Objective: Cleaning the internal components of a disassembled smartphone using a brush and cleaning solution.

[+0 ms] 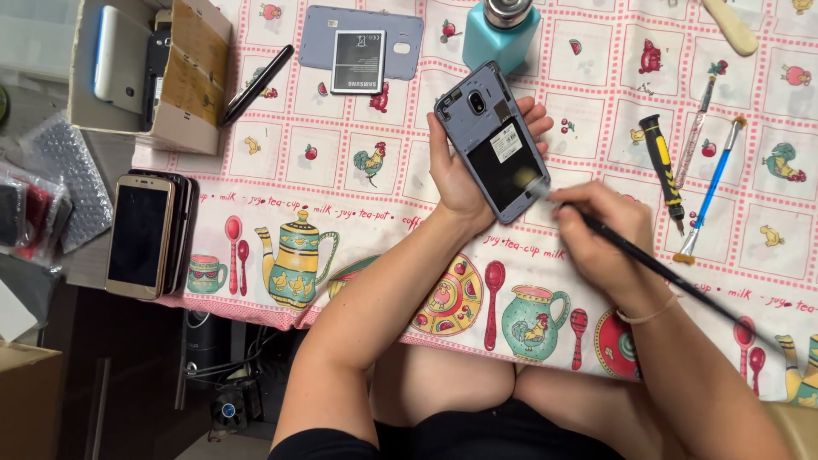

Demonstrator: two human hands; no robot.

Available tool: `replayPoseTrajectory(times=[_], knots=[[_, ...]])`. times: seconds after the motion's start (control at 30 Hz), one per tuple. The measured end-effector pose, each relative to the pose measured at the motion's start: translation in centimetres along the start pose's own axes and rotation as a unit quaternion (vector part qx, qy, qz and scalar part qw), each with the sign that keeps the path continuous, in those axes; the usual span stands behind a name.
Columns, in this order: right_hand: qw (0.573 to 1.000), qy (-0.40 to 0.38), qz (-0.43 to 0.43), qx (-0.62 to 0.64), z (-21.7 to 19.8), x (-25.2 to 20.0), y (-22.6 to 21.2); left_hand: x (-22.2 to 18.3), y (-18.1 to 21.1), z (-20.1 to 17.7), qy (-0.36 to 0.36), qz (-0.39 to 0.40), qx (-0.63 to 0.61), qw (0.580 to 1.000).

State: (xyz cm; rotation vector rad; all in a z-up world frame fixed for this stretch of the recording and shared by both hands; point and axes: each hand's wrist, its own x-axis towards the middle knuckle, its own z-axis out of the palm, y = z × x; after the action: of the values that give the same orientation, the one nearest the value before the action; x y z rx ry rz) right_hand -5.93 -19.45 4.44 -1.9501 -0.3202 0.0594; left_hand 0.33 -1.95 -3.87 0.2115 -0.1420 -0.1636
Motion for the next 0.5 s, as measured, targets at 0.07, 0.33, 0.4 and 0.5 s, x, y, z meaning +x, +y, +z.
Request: replayPoseTrajectory(times=[0.07,0.33,0.4,0.5], knots=[[0.998,0.046,-0.007,-0.048,-0.1,0.1,0.3,0.2,0.0,-0.2,-0.020,0.005,0.011,1.000],[0.998,-0.056,0.007,0.027,1.1,-0.3,-1.0,0.1,0.2,0.9,-0.046,0.038,0.119,0.991],[1.000,0.001,-0.005,-0.015,0.7,0.0,-0.9,0.4,0.1,0.5,-0.048,0.027,0.099,0.994],[0.996,0.070,-0.012,-0.053,0.6,0.0,-0.1,0.4,0.3,0.6,-0.038,0.019,0.084,0.996]])
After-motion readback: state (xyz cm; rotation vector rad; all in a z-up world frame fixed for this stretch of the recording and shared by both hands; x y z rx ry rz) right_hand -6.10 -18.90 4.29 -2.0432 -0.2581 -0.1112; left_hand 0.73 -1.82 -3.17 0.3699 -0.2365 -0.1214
